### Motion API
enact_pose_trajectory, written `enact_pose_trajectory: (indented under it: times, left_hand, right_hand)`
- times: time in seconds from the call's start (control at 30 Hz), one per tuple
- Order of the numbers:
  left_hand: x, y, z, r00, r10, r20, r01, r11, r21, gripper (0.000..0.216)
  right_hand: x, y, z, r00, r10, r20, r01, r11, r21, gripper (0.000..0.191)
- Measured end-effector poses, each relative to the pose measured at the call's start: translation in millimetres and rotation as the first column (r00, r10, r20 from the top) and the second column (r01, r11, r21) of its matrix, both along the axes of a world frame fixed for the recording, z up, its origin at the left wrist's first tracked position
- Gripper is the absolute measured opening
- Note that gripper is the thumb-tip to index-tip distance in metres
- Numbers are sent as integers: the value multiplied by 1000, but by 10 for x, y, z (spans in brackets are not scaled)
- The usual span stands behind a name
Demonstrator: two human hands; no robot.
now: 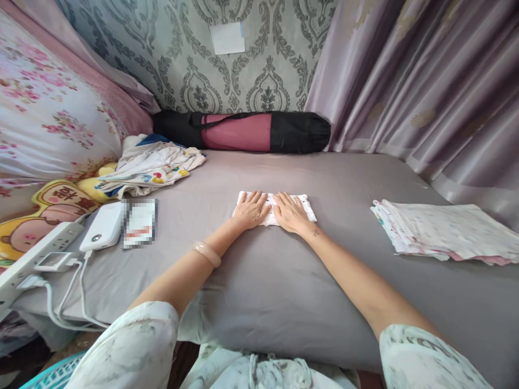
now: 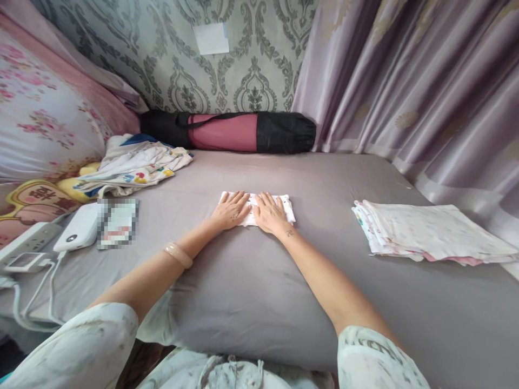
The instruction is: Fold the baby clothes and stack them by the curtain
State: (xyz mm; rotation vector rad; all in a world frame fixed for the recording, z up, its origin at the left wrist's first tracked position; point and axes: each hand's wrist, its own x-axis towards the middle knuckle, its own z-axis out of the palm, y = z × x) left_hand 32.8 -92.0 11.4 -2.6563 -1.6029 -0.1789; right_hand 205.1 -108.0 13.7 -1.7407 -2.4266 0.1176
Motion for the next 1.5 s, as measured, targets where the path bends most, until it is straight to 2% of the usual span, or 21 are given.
enact_pose_trajectory:
  times: [0.13, 0.3, 0.47, 0.6, 0.77, 1.03, 1.13, 1.23, 1.37, 1.5]
  left_hand:
    - [-14, 12, 40, 1000, -21, -6, 21, 1000, 0, 58]
    - [-73, -8, 47, 1000, 14, 22, -15, 999, 44, 61]
    - [-75, -16, 5, 999, 38, 26, -39, 999, 11, 62]
    - [-88, 0, 38, 999, 29, 26, -28, 999, -18, 61]
    - [-221, 24, 45, 998, 50, 33, -49, 998, -25, 62]
    - [-294, 94, -41, 995, 75, 70, -68, 994, -91, 64]
    - [-392, 94, -13, 989, 101, 111, -85, 987, -137, 60]
    - [-564, 46, 9, 984, 108, 145, -89, 988, -128, 59]
    - [-723, -35, -4, 984, 95, 149, -75, 988, -132, 57]
    - [-725, -70, -25, 988, 74, 137, -60, 993, -104, 56]
  right_hand:
    - [22, 1, 34, 1000, 8, 10, -7, 1000, -25, 55]
    - [87, -24, 26, 998, -48, 29, 48, 999, 24, 56]
    - [88, -28, -22, 998, -50, 23, 50, 998, 25, 56]
    - [116, -8, 16, 999, -38, 18, 38, 999, -14, 56]
    - [264, -1, 36, 993, -108, 58, 105, 993, 45, 59]
    - [357, 6, -38, 991, -123, 53, 125, 992, -18, 62]
    - [444, 23, 34, 994, -103, 42, 105, 993, -44, 63]
    - [545, 4, 77, 994, -98, 45, 98, 995, 11, 63]
    - [601, -53, -6, 994, -79, 76, 78, 997, 8, 63]
    - [608, -65, -50, 993, -81, 81, 82, 997, -6, 63]
